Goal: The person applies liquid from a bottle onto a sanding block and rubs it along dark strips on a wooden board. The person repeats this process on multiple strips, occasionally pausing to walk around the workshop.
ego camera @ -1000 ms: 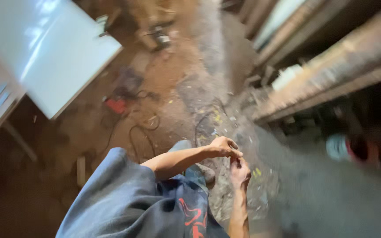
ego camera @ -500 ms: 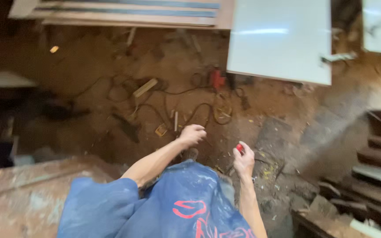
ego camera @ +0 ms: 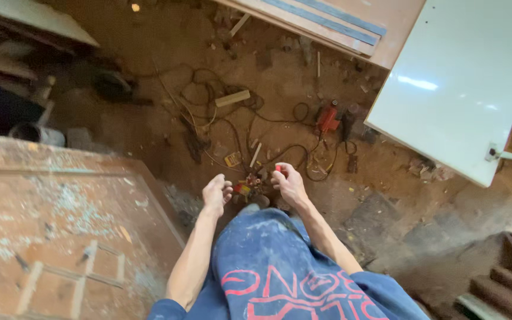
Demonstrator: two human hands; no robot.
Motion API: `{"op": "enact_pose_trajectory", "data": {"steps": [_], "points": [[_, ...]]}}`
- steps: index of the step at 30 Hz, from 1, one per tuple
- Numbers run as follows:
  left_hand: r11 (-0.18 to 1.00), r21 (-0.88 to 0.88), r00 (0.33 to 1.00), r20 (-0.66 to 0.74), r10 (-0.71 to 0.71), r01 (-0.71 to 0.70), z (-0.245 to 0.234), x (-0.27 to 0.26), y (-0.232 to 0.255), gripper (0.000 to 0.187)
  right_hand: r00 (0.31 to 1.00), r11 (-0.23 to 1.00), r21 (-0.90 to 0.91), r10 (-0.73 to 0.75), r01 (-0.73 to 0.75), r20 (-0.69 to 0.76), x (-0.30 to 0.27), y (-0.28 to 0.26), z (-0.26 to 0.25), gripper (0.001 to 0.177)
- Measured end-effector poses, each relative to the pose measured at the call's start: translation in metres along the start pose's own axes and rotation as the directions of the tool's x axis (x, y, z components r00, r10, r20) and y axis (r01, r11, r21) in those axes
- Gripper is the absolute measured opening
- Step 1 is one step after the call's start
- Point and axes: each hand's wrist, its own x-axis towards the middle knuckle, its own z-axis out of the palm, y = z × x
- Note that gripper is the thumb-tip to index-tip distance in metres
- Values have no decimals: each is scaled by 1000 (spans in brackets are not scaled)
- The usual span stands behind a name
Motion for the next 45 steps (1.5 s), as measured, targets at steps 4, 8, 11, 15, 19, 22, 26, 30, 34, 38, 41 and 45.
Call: {"op": "enact_pose_trajectory", "data": {"steps": [4,8,11,15,19,22,26,30,34,38,41,45], "points": [[991,6,990,-40,133,-133,18,-9,-10,44,993,991,79,-108,104,45,10,7,-39,44],[987,-73,989,-32,141,-143,34,-20,-3,40,998,995,79,-67,67,2,20,21,-56,38],[969,-172,984,-53,169,-176,47,-22,12,37,986,954,263,118,-145,116,42,14,-56,29],[948,-231,971,-143,191,-220,40,-16,22,32,965,962,203,137,-184,224,61,-6,-36,36],[936,-272,966,-194,173,-223,30,7,35,31,979,989,-140,-12,42,204,84,-49,-10,31],[919,-312,963,-192,189,-242,31,24,55,35,969,982,-137,-99,133,227,111,-83,4,39],[942,-133,950,-97,297,-308,59,55,132,45,971,999,-34,-14,22,238,177,-129,32,36],[888,-62,879,124,460,-456,121,123,275,74,984,990,139,-42,18,172,272,-192,80,28],[804,13,776,272,569,-594,215,219,445,64,993,996,-31,-79,82,86,348,-267,137,31],[579,184,596,419,685,-794,320,321,563,61,987,986,45,-161,160,13,387,-321,170,34],[440,509,648,364,669,-740,394,386,622,84,994,988,110,-105,104,-1,391,-342,176,40],[306,631,596,314,739,-713,471,453,673,118,992,985,125,-112,119,-64,405,-361,173,46]]}}
